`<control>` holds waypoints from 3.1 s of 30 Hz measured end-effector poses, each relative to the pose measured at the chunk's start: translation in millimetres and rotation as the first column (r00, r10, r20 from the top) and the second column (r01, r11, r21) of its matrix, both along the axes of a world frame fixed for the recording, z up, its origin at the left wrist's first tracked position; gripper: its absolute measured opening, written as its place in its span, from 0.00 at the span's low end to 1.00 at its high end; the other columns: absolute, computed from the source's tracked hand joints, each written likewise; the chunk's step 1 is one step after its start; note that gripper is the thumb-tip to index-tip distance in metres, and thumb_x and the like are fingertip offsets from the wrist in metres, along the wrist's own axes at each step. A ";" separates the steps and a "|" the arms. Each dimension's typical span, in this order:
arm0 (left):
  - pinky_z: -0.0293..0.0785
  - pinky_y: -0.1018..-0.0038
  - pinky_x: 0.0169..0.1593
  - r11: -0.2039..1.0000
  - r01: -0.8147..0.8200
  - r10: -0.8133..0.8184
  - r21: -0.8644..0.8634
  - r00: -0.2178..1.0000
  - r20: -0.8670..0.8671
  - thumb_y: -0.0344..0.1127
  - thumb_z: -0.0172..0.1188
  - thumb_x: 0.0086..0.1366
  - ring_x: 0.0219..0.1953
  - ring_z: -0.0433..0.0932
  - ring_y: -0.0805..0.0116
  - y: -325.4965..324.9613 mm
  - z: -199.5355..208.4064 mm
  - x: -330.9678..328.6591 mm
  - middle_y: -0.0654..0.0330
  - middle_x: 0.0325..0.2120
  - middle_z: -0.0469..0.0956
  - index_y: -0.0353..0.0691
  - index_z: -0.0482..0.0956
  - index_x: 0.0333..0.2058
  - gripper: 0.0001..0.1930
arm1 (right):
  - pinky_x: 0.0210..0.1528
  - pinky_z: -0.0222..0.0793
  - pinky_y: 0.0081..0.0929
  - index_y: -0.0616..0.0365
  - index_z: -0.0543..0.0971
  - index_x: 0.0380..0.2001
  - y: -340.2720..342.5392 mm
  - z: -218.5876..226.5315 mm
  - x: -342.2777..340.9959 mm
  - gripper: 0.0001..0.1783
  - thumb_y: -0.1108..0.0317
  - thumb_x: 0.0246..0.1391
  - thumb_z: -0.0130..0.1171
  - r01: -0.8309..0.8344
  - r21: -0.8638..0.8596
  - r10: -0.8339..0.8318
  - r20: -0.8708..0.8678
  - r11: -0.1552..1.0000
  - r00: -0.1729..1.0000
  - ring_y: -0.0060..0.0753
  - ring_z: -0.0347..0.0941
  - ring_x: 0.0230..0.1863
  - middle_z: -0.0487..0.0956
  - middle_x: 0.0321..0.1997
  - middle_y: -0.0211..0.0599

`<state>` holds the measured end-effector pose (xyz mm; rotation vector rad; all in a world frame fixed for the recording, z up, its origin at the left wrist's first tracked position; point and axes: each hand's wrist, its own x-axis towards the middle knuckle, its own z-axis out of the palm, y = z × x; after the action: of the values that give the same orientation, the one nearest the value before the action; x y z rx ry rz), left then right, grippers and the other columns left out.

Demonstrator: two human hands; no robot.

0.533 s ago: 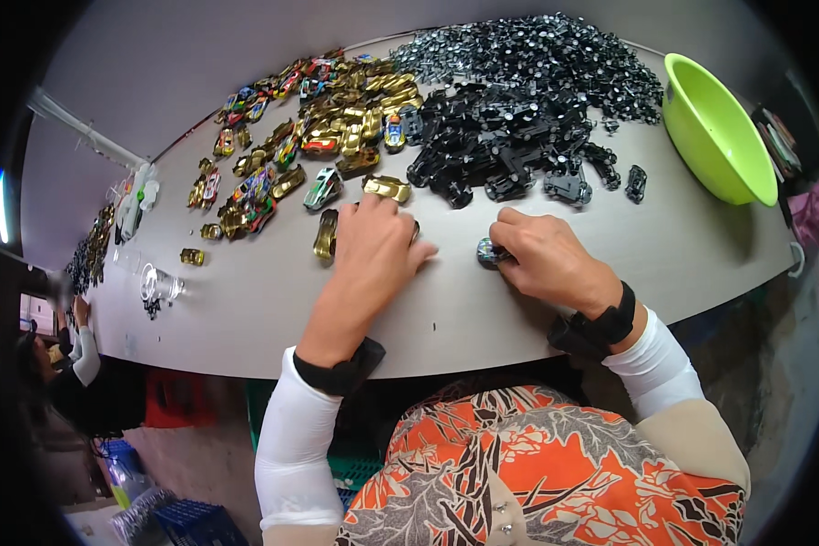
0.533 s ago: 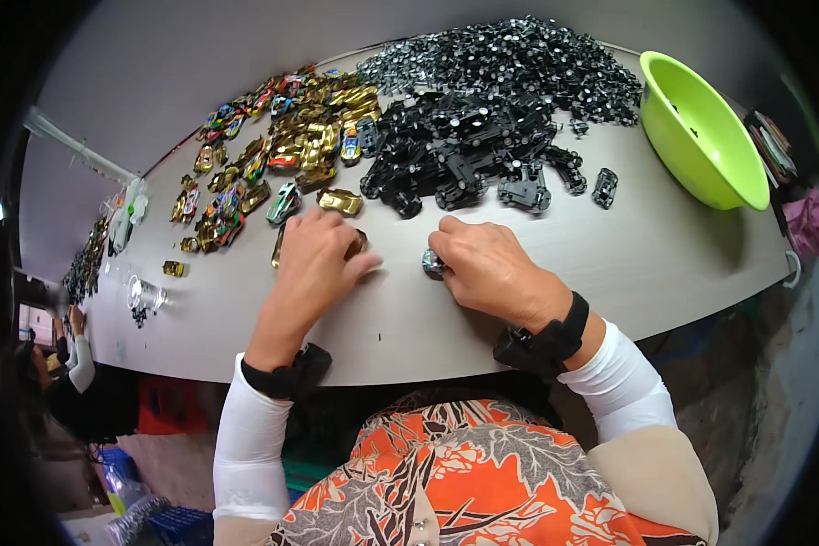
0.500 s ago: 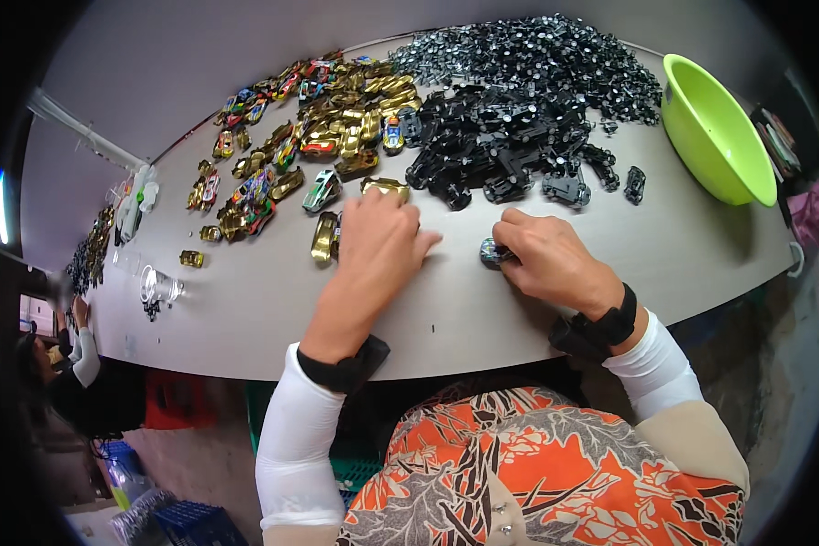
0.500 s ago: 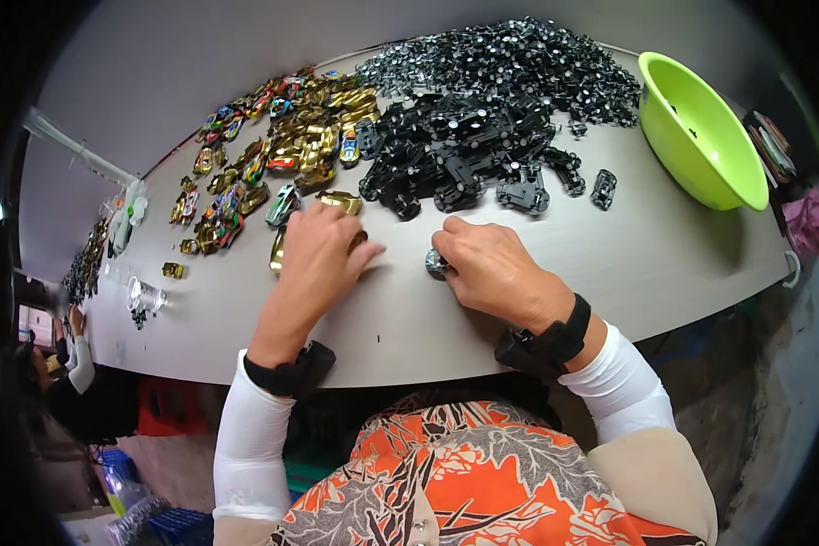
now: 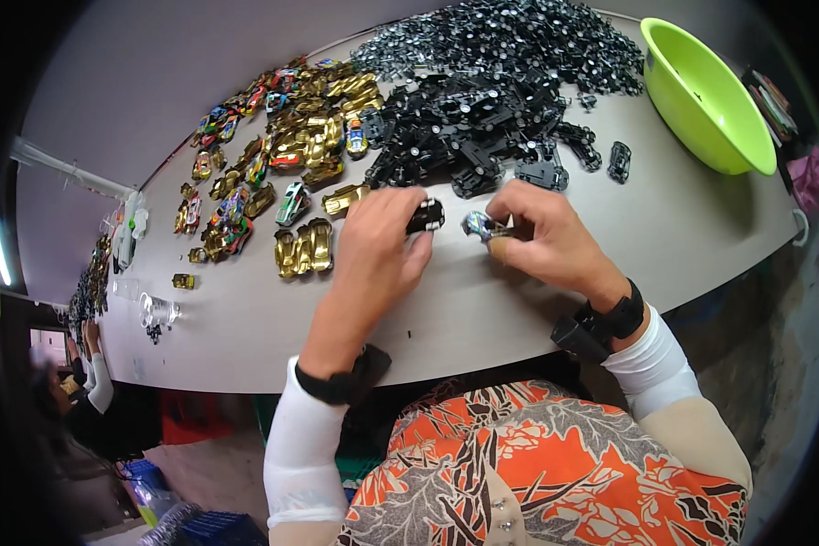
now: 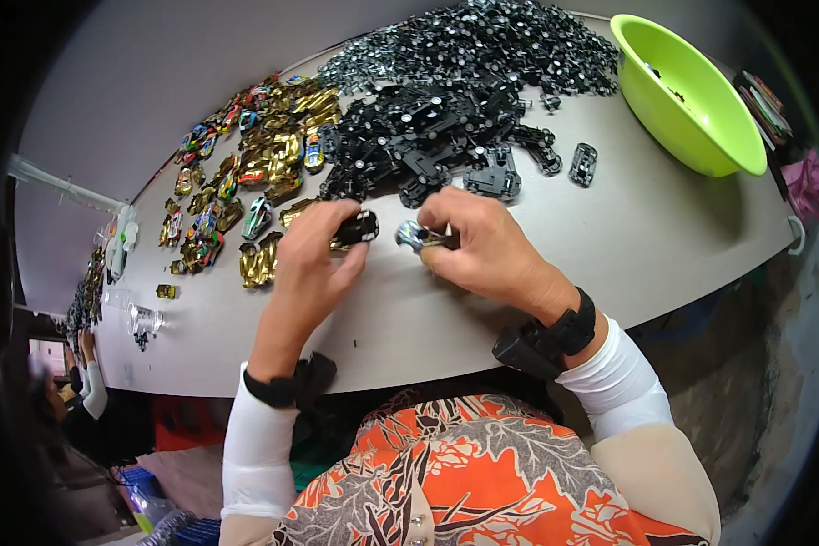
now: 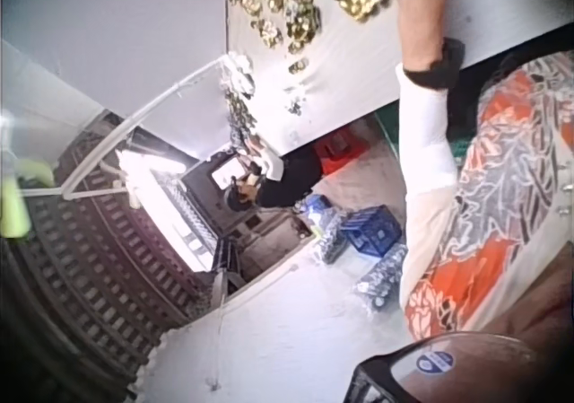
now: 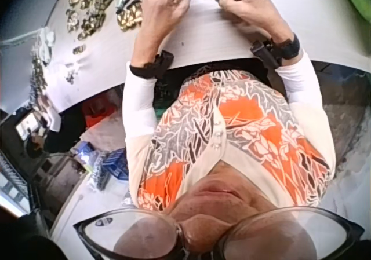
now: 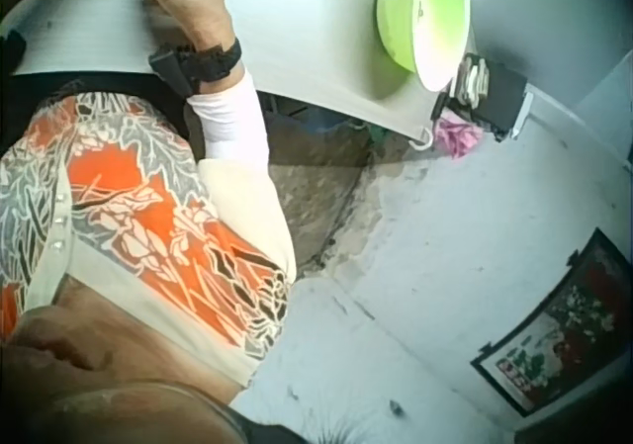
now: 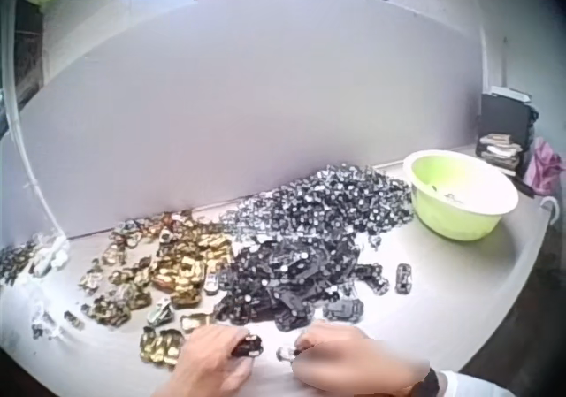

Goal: The person assembles small toy cars by hand at a table. They repeatedly pick up a black chassis and a colored body, fit the body onto the chassis, and place the completed car on the table. The process is repeated for multiple cars of different colors.

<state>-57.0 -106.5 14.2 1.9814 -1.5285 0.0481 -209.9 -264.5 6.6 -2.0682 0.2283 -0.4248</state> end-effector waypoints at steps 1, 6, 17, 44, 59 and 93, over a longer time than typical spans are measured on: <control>0.68 0.69 0.45 1.000 -0.020 0.021 0.010 0.994 -0.111 0.25 0.61 0.45 0.42 0.73 0.58 7.3 1.8 -6.8 0.52 0.39 0.73 0.36 0.74 0.37 0.16 | 0.27 0.65 0.26 0.61 0.75 0.31 0.8 7.8 -0.7 0.11 0.75 0.40 0.59 0.012 0.138 -0.011 -0.014 0.990 1.000 0.23 0.70 0.25 0.72 0.27 0.31; 0.70 0.77 0.40 0.990 0.050 -0.101 -0.130 0.904 -0.415 0.24 0.61 0.44 0.35 0.74 0.68 18.3 -10.0 -29.0 0.59 0.31 0.73 0.37 0.74 0.46 0.25 | 0.31 0.64 0.13 0.63 0.73 0.37 8.0 9.1 -1.2 0.14 0.74 0.45 0.60 -0.146 0.665 0.148 0.053 0.733 0.988 0.12 0.66 0.29 0.73 0.30 0.24; 0.76 0.77 0.43 0.920 -0.308 -0.253 -0.243 0.009 -0.968 0.19 0.61 0.51 0.38 0.75 0.73 33.5 -16.4 -51.4 0.55 0.39 0.75 0.30 0.66 0.49 0.25 | 0.24 0.58 0.09 0.61 0.74 0.38 26.9 5.4 -6.1 0.14 0.72 0.46 0.60 -0.156 0.727 0.232 -0.004 0.668 0.973 0.08 0.65 0.27 0.75 0.31 0.26; 0.81 0.67 0.41 0.909 -0.287 -0.351 -0.301 -0.142 -0.926 0.20 0.60 0.53 0.41 0.76 0.66 52.4 -17.8 -69.9 0.55 0.40 0.75 0.33 0.69 0.50 0.24 | 0.26 0.60 0.12 0.61 0.70 0.38 71.7 -5.0 -18.8 0.14 0.79 0.44 0.56 -0.101 0.254 0.031 0.264 0.962 0.964 0.12 0.62 0.26 0.67 0.32 0.28; 0.76 0.77 0.44 0.930 -0.201 -0.309 -0.307 0.023 -0.951 0.17 0.63 0.48 0.42 0.75 0.69 60.4 -27.4 -75.5 0.59 0.41 0.74 0.33 0.75 0.46 0.23 | 0.25 0.61 0.16 0.59 0.72 0.44 80.4 -8.1 -26.3 0.21 0.81 0.42 0.56 -0.157 0.203 0.112 0.216 0.967 0.970 0.18 0.65 0.27 0.68 0.32 0.31; 0.65 0.84 0.33 0.999 0.004 -0.032 -0.032 0.160 -0.987 0.26 0.62 0.51 0.27 0.67 0.84 69.0 -16.4 -69.8 0.71 0.24 0.73 0.35 0.77 0.32 0.08 | 0.36 0.62 0.18 0.66 0.74 0.30 50.0 -3.2 -26.9 0.04 0.78 0.48 0.57 -0.369 0.472 0.401 0.035 0.801 0.915 0.22 0.66 0.33 0.72 0.32 0.34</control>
<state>-126.8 -37.4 -2.2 1.3182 -0.5667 -1.0804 -236.8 -214.5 3.4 -1.5893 -0.0559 -0.0347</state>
